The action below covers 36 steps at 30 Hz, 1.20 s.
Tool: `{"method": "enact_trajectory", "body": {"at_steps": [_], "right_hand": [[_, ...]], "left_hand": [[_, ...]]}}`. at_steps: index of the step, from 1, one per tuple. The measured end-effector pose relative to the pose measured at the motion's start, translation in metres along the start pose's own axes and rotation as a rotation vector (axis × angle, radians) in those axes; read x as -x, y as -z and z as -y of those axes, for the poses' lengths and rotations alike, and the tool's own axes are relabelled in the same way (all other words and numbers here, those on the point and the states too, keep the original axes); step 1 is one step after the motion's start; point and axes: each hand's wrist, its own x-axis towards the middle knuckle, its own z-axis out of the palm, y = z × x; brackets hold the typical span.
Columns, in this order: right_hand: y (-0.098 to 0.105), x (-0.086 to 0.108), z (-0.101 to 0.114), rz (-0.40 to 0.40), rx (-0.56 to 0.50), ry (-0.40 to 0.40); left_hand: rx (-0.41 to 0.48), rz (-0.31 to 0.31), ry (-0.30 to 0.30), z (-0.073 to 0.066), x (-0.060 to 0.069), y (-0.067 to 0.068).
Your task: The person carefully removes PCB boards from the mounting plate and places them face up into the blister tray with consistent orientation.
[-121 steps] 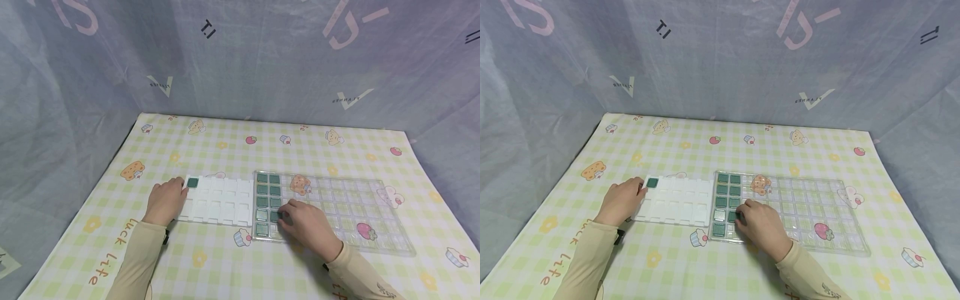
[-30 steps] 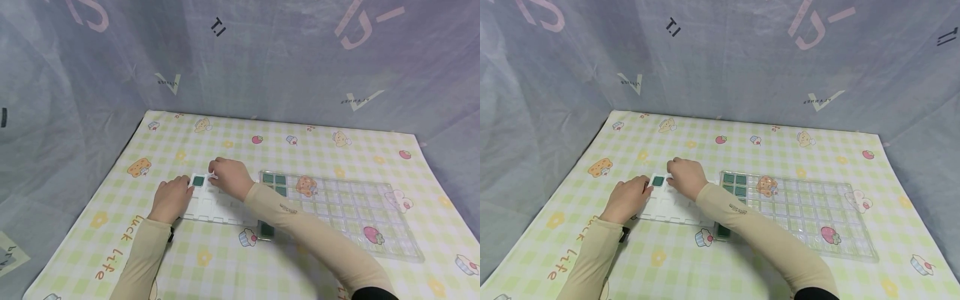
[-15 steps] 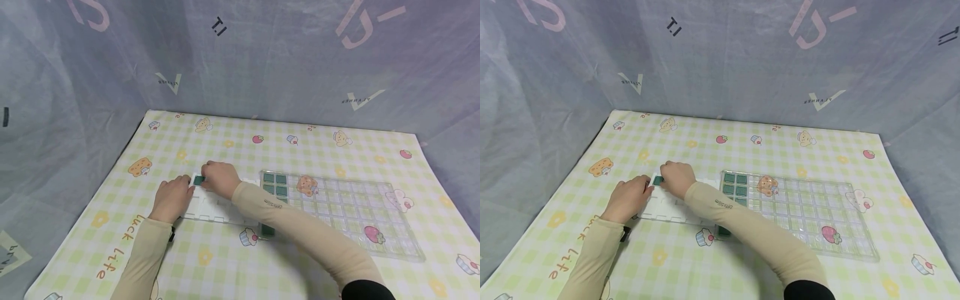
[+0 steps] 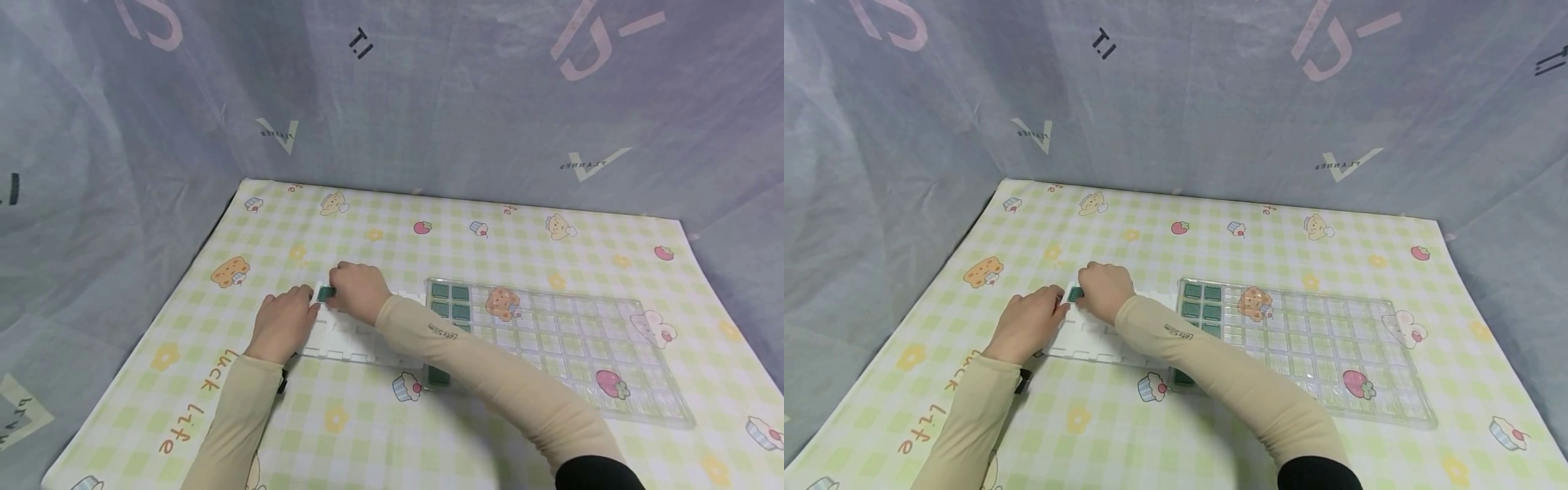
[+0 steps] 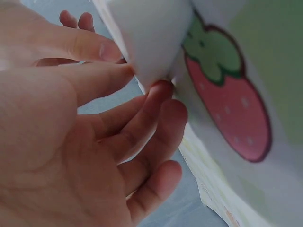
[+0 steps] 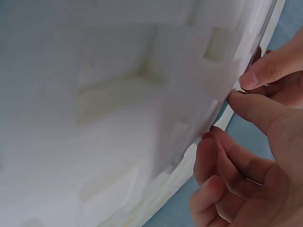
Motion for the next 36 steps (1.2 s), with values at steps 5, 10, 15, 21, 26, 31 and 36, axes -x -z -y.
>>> {"method": "enact_trajectory", "body": {"at_steps": [5,10,15,21,26,31,36], "right_hand": [[-0.0027,-0.0001,0.0001,-0.013,-0.011,0.0],[-0.0019,-0.0002,0.0003,-0.021,0.002,-0.003],[0.0009,0.0013,0.0009,-0.025,0.012,-0.001],[-0.0007,0.001,0.0004,-0.028,0.017,-0.004],[-0.0014,0.0022,-0.0004,-0.034,0.023,-0.009],[-0.002,0.0032,-0.0012,-0.042,0.024,-0.002],[0.0003,0.0063,-0.0026,-0.034,0.002,-0.01]], "left_hand": [[0.001,0.006,0.002,0.0005,-0.0006,-0.0013],[0.001,0.006,-0.001,0.0001,-0.0007,-0.0002],[-0.003,0.006,-0.001,-0.0012,-0.0002,0.0021],[-0.006,0.009,0.001,-0.0013,0.0003,0.0023],[-0.003,0.001,-0.004,-0.0011,0.0004,0.0015],[-0.006,0.0,-0.006,-0.0008,0.001,0.0012],[-0.009,-0.001,-0.001,-0.0006,0.0014,0.0007]]}}
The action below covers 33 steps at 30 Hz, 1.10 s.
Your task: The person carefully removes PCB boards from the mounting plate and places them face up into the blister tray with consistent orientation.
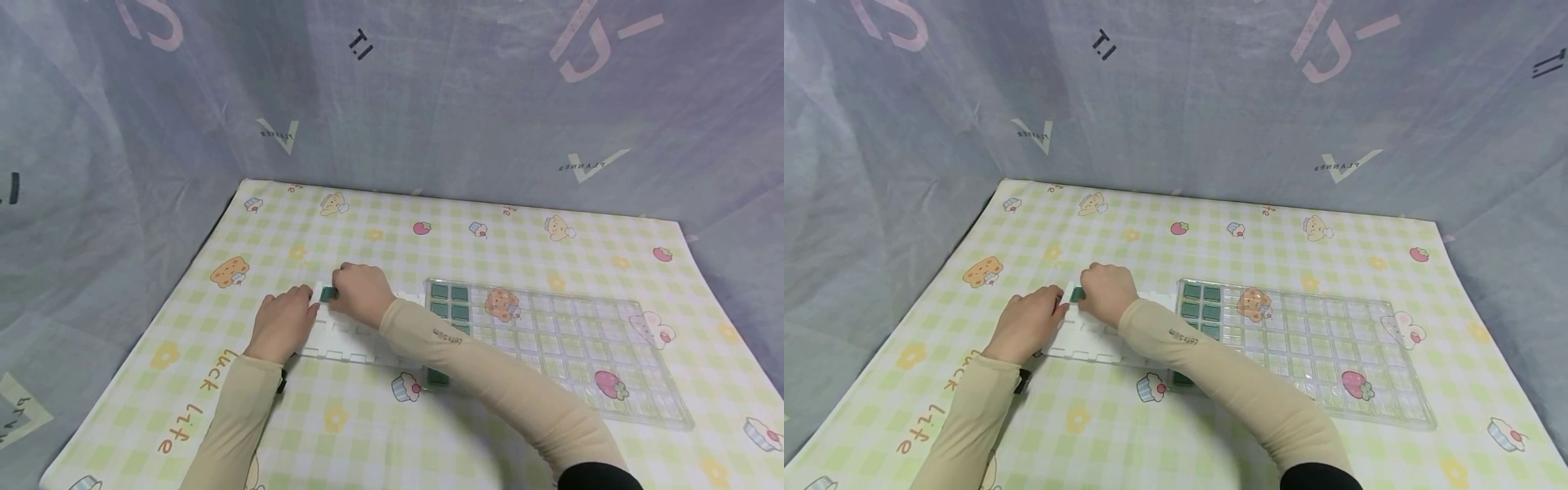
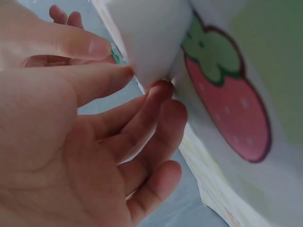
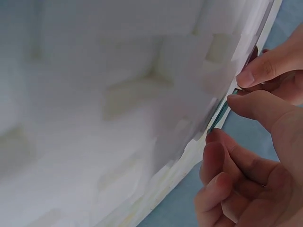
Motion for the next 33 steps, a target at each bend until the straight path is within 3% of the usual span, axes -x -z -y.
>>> {"method": "enact_trajectory", "body": {"at_steps": [33], "right_hand": [[0.013,0.046,-0.02,-0.047,-0.061,-0.02]], "left_hand": [[0.006,0.014,0.005,0.0,-0.001,0.0]]}}
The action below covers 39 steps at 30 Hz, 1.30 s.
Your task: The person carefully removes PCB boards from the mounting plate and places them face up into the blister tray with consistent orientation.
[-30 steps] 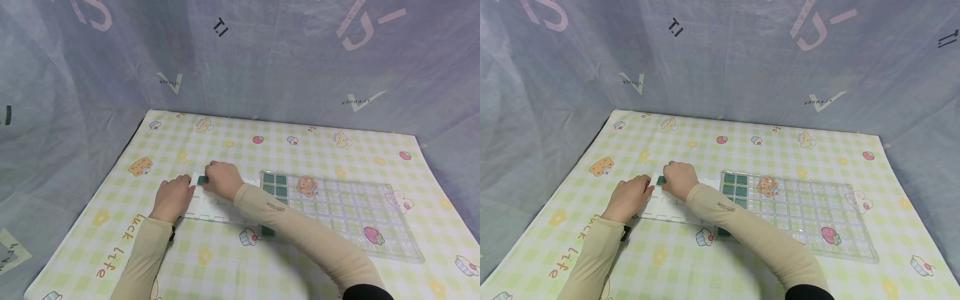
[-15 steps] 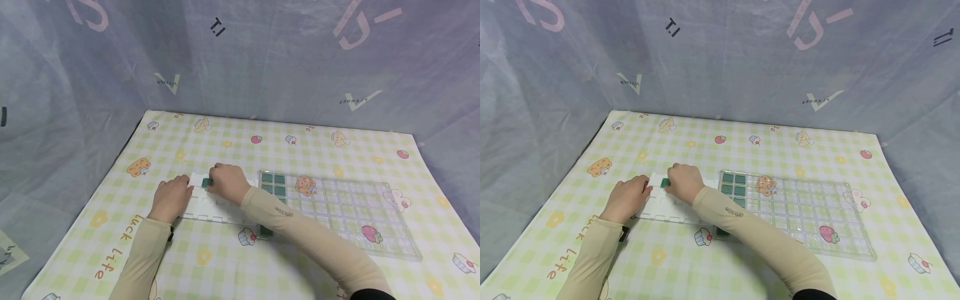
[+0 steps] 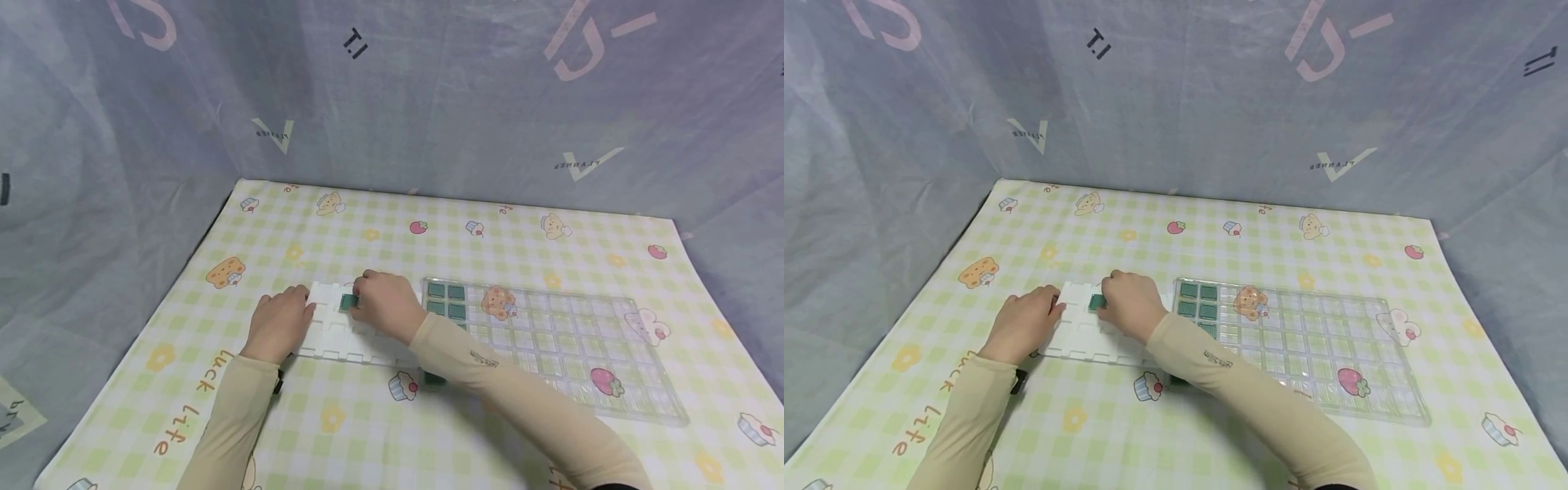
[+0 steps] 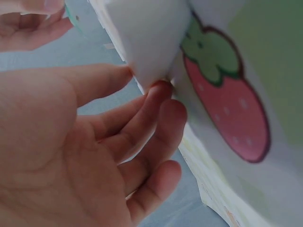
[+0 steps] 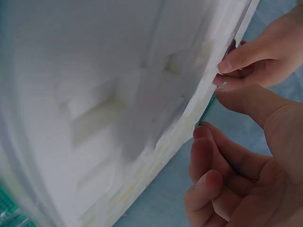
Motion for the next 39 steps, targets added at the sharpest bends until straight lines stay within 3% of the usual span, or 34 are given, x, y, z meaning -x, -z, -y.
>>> {"method": "enact_trajectory", "body": {"at_steps": [7,18,39], "right_hand": [[0.006,0.013,-0.002,-0.027,0.012,0.006],[0.014,0.04,-0.005,-0.131,0.007,0.042],[0.019,0.083,-0.021,-0.178,0.046,-0.017]], "left_hand": [[-0.001,0.009,0.007,-0.002,0.0,0.001],[0.002,0.008,0.004,-0.002,0.001,0.002],[0.003,0.019,0.024,-0.004,0.001,0.002]]}}
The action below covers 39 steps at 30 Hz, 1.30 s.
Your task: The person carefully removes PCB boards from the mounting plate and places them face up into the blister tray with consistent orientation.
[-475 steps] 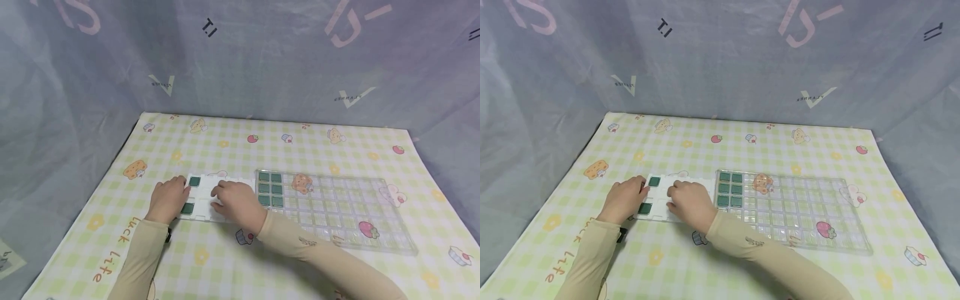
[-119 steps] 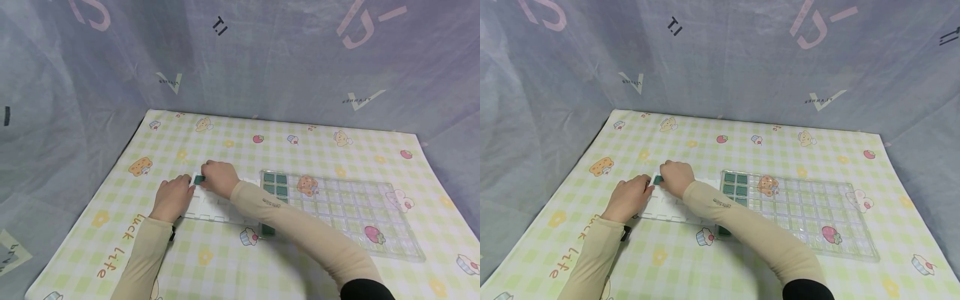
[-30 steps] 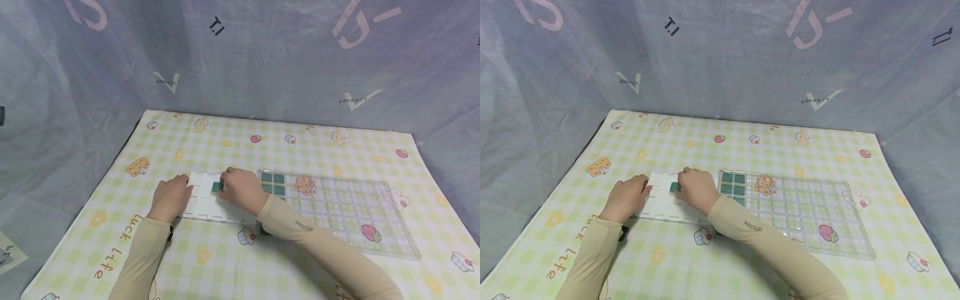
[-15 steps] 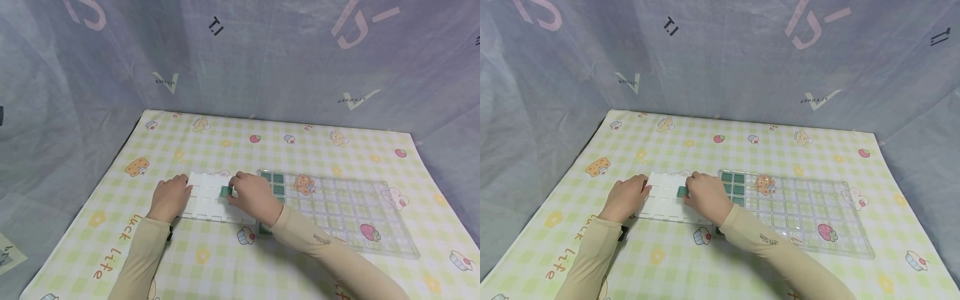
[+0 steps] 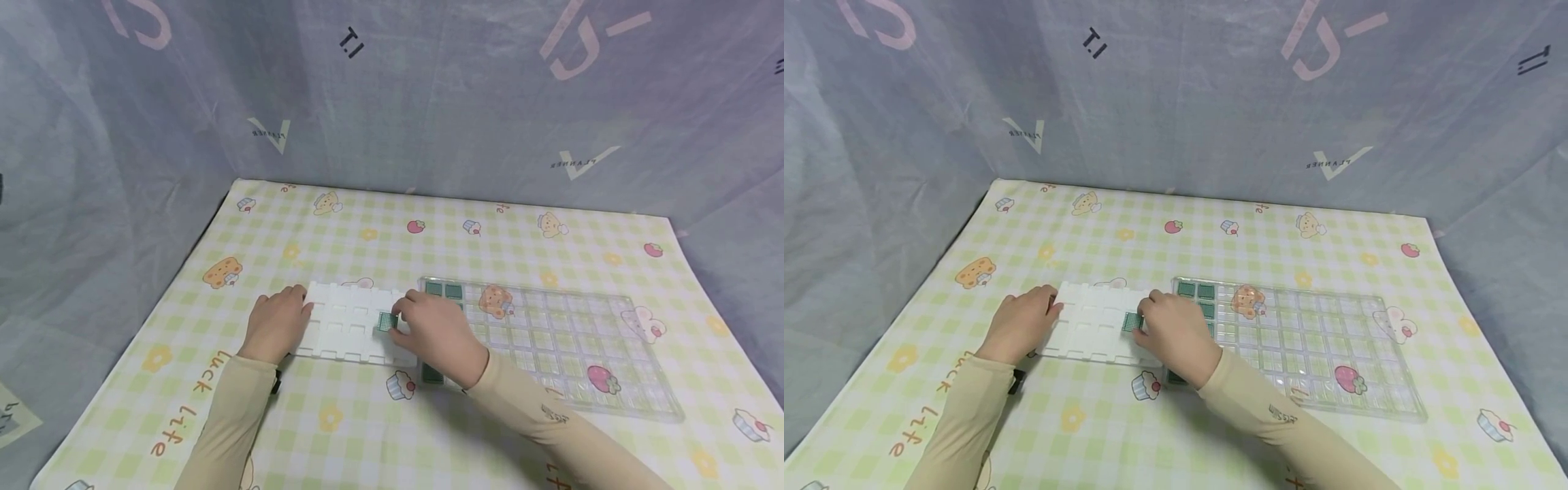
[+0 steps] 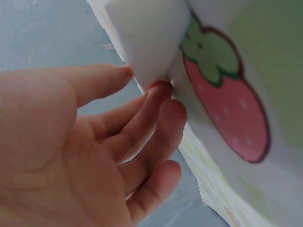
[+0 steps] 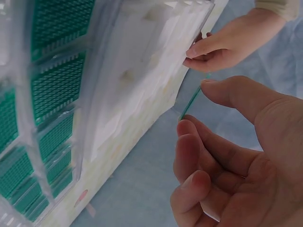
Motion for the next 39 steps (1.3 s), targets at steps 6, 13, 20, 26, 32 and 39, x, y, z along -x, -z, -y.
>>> {"method": "enact_trajectory", "body": {"at_steps": [6,13,20,26,32,39], "right_hand": [[0.004,0.012,-0.004,-0.017,-0.003,-0.012],[0.007,0.025,-0.011,0.008,-0.015,-0.038],[0.009,0.039,-0.02,-0.015,0.011,-0.031],[0.011,0.05,-0.024,-0.032,0.016,-0.028],[0.011,0.058,-0.029,-0.031,0.015,-0.04],[0.008,0.065,-0.032,-0.031,0.02,-0.034]], "left_hand": [[-0.002,0.001,-0.004,0.001,0.0,-0.001],[-0.002,0.005,-0.005,0.002,-0.001,-0.002],[0.0,0.0,-0.015,0.002,-0.001,-0.002],[0.0,0.004,-0.012,0.002,-0.001,-0.002],[-0.006,0.006,-0.01,0.002,-0.002,-0.002],[-0.013,0.004,-0.007,0.002,-0.002,-0.002]]}}
